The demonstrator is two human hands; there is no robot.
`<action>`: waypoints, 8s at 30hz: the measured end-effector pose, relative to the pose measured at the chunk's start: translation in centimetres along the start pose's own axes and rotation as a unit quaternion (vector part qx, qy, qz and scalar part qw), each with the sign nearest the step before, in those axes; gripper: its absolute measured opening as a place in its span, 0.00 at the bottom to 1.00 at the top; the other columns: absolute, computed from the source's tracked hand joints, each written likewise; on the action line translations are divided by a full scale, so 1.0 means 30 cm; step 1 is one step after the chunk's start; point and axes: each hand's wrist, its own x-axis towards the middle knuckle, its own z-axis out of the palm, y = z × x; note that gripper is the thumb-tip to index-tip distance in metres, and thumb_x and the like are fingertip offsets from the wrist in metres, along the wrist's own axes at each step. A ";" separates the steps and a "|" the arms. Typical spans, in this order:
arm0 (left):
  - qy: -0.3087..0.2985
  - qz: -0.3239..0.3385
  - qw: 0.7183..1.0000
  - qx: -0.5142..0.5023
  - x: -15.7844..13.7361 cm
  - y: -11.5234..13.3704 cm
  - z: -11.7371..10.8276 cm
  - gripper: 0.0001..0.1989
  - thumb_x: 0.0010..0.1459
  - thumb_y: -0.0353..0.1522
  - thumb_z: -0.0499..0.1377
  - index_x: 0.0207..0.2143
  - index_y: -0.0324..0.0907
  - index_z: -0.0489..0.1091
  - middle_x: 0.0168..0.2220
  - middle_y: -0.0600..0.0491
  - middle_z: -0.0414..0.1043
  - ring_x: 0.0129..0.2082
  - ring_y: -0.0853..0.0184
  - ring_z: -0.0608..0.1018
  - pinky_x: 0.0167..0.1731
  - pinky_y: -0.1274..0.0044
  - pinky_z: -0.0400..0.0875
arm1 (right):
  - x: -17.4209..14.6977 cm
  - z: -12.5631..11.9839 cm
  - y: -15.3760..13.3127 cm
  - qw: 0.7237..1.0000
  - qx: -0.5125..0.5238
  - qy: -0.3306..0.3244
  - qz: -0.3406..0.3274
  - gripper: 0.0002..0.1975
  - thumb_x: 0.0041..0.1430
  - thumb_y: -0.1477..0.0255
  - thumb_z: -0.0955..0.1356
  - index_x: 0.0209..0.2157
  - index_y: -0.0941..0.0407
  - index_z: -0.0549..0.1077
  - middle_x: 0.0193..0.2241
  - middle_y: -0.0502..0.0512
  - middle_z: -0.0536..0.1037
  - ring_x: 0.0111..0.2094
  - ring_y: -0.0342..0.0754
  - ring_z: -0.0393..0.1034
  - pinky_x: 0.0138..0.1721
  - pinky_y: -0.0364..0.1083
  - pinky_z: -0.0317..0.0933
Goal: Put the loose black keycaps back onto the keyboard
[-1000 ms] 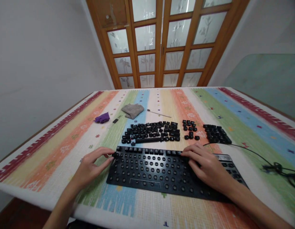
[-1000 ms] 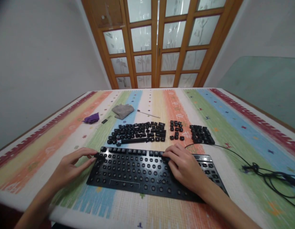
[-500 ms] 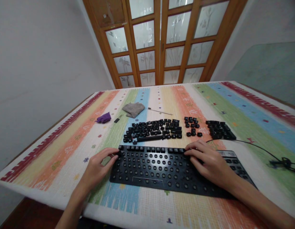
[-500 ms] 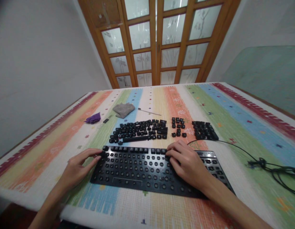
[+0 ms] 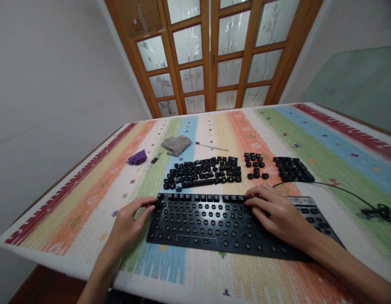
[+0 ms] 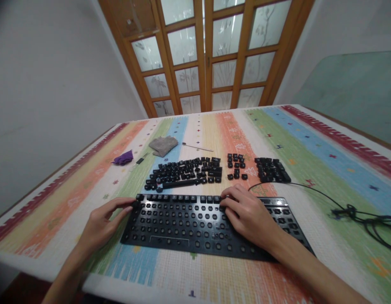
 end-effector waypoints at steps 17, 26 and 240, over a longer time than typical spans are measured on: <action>0.005 0.055 0.998 0.027 0.001 0.033 0.000 0.10 0.64 0.38 0.58 0.42 0.44 0.75 0.40 0.50 0.78 0.36 0.65 0.81 0.40 0.73 0.77 | 0.003 -0.006 -0.005 1.000 -0.001 0.003 -0.002 0.12 0.62 0.81 0.61 0.33 0.57 0.76 0.37 0.59 0.76 0.38 0.50 0.70 0.38 0.49 0.68; 0.035 0.054 0.996 0.053 0.004 0.067 0.023 0.10 0.64 0.39 0.58 0.37 0.43 0.75 0.37 0.51 0.77 0.37 0.64 0.80 0.40 0.72 0.76 | 0.000 -0.011 -0.006 1.000 -0.003 0.003 -0.005 0.12 0.62 0.80 0.62 0.34 0.56 0.76 0.37 0.58 0.77 0.39 0.51 0.71 0.39 0.50 0.69; 0.088 0.185 0.979 -0.006 0.030 -0.005 0.045 0.12 0.65 0.27 0.57 0.50 0.41 0.70 0.41 0.49 0.70 0.43 0.64 0.74 0.44 0.70 0.74 | 0.709 0.375 -0.075 0.986 0.027 -0.154 0.051 0.10 0.67 0.73 0.63 0.38 0.59 0.77 0.39 0.58 0.78 0.43 0.50 0.67 0.48 0.48 0.57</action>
